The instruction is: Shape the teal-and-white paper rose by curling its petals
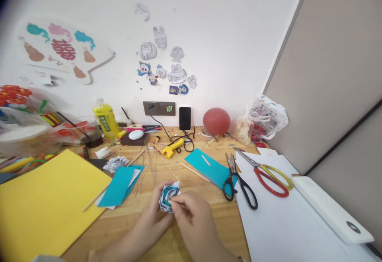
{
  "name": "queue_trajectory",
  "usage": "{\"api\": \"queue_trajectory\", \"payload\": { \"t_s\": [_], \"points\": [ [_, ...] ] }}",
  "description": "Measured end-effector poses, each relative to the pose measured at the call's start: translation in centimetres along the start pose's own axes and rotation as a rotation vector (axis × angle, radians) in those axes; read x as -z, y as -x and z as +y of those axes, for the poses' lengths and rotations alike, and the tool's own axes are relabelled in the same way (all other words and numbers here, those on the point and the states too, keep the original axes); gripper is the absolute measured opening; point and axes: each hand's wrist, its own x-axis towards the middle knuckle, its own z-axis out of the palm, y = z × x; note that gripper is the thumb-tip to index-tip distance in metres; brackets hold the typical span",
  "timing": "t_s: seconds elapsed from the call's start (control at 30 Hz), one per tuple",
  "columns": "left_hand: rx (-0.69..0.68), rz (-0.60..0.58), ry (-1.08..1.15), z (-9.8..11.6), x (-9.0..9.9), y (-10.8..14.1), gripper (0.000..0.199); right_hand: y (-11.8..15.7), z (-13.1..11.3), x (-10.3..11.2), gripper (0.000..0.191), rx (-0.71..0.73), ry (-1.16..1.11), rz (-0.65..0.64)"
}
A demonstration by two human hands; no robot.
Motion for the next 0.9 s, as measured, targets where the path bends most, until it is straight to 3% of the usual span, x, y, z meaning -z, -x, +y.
{"api": "queue_trajectory", "payload": {
  "t_s": [0.3, 0.6, 0.9],
  "points": [
    [-0.008, -0.024, -0.056, 0.06, -0.01, 0.21, 0.046, -0.07, 0.46, -0.38, 0.012, -0.101, -0.012, 0.032],
    [-0.038, -0.005, -0.035, -0.62, -0.12, 0.11, 0.047, -0.54, 0.19, -0.06, 0.011, 0.034, 0.065, 0.029],
    [-0.031, -0.020, -0.033, -0.51, -0.04, 0.26, 0.050, -0.36, 0.09, 0.38, 0.017, 0.275, 0.370, 0.030]
  ]
}}
